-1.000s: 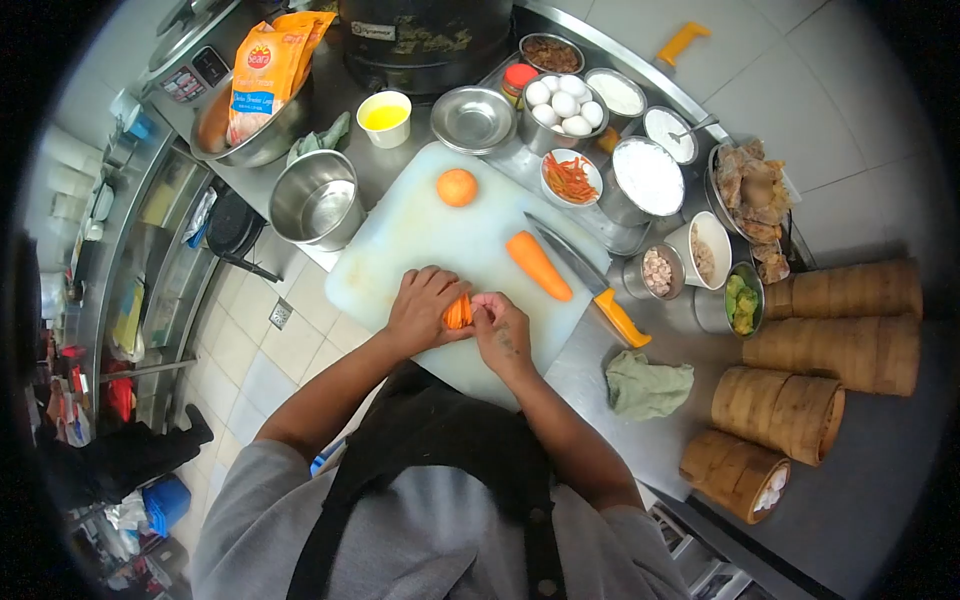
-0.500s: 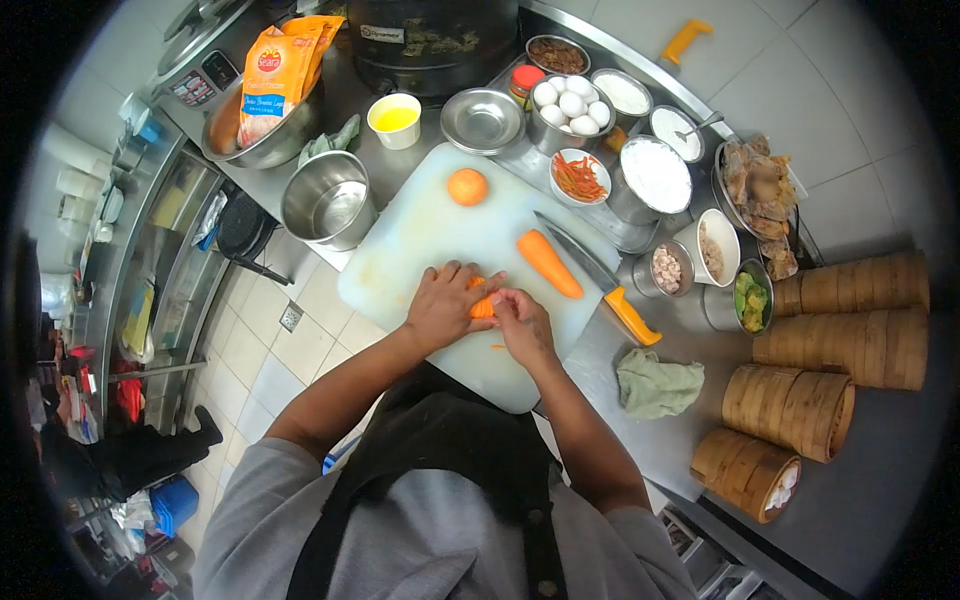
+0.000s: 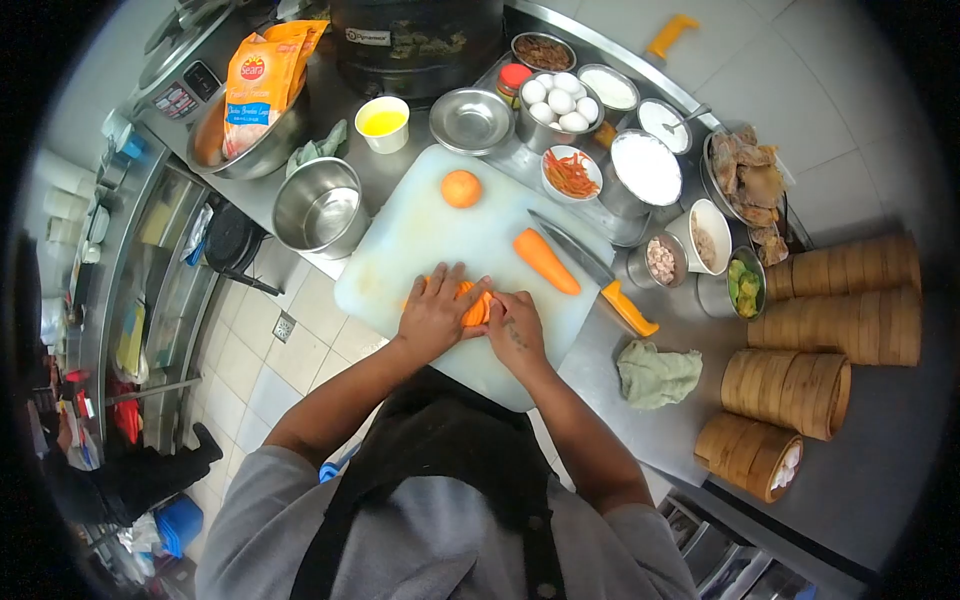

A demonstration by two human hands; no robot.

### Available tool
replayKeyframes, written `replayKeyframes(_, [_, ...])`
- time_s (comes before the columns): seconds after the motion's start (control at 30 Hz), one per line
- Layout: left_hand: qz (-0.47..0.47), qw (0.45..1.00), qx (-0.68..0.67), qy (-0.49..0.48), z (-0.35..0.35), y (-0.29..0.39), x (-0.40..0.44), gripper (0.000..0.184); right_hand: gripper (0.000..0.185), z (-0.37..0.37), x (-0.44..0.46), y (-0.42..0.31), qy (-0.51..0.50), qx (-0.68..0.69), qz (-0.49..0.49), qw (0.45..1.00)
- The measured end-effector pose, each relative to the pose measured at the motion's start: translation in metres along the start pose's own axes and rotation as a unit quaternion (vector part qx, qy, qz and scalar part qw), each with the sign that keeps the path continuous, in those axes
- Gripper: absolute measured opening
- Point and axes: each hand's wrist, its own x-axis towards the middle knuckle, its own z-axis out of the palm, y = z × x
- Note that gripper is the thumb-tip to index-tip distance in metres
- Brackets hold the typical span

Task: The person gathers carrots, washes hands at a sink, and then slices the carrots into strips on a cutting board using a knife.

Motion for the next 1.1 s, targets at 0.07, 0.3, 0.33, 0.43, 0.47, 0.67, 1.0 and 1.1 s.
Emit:
replayKeyframes(0.07, [0.012, 1.000, 0.011, 0.008, 0.008, -0.004, -0.001, 0.084, 0.023, 0.003, -0.003, -0.005, 0.004, 0.010, 0.026, 1.000])
replayKeyframes(0.3, [0.018, 0.999, 0.032, -0.006, -0.013, -0.003, -0.002, 0.074, 0.023, 0.009, -0.013, -0.003, 0.049, 0.006, 0.005, 0.999])
replayKeyframes(0.33, [0.025, 0.999, 0.030, -0.005, -0.012, -0.005, -0.003, 0.072, 0.023, 0.010, -0.012, -0.003, 0.052, 0.006, 0.007, 0.999])
replayKeyframes(0.43, [0.037, 0.999, 0.022, -0.003, -0.006, -0.009, -0.005, 0.070, 0.023, 0.011, -0.014, -0.004, 0.065, 0.008, -0.012, 0.998])
replayKeyframes(0.47, [0.039, 0.999, 0.016, 0.002, -0.003, -0.009, -0.006, 0.069, 0.024, 0.010, -0.013, -0.004, 0.059, 0.002, -0.012, 0.998])
replayKeyframes(0.67, [0.018, 1.000, 0.005, 0.014, -0.002, -0.008, -0.006, 0.066, 0.027, 0.007, -0.010, 0.000, 0.021, -0.008, -0.033, 0.999])
replayKeyframes(1.0, [0.000, 1.000, 0.030, 0.006, -0.001, -0.016, 0.017, 0.062, 0.032, 0.014, 0.022, 0.001, 0.004, 0.012, 0.013, 1.000])
replayKeyframes(1.1, [0.018, 0.999, 0.034, 0.024, 0.004, -0.017, 0.018, 0.064, 0.032, 0.009, 0.034, 0.005, -0.044, 0.006, 0.042, 0.998])
